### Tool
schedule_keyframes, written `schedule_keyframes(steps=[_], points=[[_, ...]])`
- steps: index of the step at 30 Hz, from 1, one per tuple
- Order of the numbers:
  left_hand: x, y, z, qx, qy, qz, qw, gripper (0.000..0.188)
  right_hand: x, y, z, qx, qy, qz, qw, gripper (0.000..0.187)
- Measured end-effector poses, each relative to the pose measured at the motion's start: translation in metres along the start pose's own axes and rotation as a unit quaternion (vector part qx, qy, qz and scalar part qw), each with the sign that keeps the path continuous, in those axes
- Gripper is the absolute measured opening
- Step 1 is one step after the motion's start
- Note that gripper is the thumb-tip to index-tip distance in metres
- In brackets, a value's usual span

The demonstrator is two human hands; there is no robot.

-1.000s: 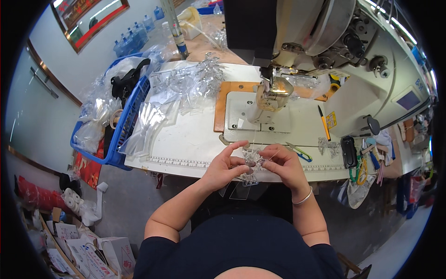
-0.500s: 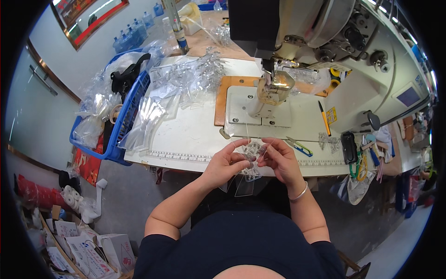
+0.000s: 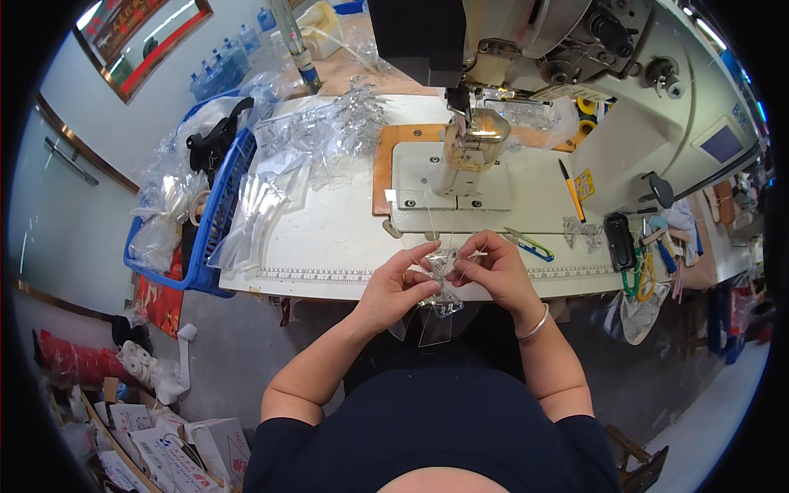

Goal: The person aligns small transparent plastic pieces and sews them together using a sewing machine. They repeatedly pick up pieces, position them under the needle, sew, and trim excess material. The person also handles a roll of tape and a plastic bag containing additional parts.

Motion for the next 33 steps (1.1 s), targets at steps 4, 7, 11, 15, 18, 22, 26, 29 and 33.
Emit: schedule_keyframes(steps=[4,7,11,15,18,22,26,29,33], points=[[-0.001,-0.004,-0.002,0.003,-0.013,-0.012,1.0,0.059,-0.002,0.0,0.002,-0.017,0.019,0.02,0.999,0.012],[-0.002,-0.004,-0.003,0.013,-0.002,0.014,1.0,0.058,-0.001,-0.003,0.003,-0.02,0.029,0.029,0.999,0.011],[-0.015,0.007,-0.002,0.061,0.044,-0.099,0.992,0.049,-0.003,0.004,-0.001,-0.025,0.04,0.023,0.999,0.012],[-0.022,0.04,0.022,0.065,0.086,-0.083,0.991,0.03,-0.005,0.014,-0.003,0.015,0.099,-0.03,0.995,0.018],[-0.012,0.042,0.02,-0.031,0.023,-0.014,0.999,0.023,0.001,0.006,-0.005,0.002,0.095,-0.045,0.994,0.024],[-0.016,0.021,0.0,-0.006,0.01,-0.09,0.996,0.017,0.008,0.006,-0.001,0.002,0.08,-0.031,0.996,0.023],[-0.028,0.012,0.0,-0.002,0.082,-0.09,0.993,0.015,0.011,0.006,-0.001,0.008,0.082,-0.053,0.995,0.021],[-0.033,0.007,0.004,-0.017,0.104,-0.034,0.994,0.016,0.015,0.009,-0.004,0.011,0.064,-0.08,0.995,0.021],[-0.037,0.01,0.005,-0.012,0.106,-0.053,0.993,0.019,0.018,0.01,-0.005,0.005,0.051,-0.078,0.996,0.019]])
Point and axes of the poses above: each hand's wrist, its own z-axis away from the middle knuckle, its own x-axis out of the palm, y = z × x, the point moved 7 cm from there along -z, towards the middle knuckle, and after that the axes turned 2 degrees about x, right-handed, at the moved point
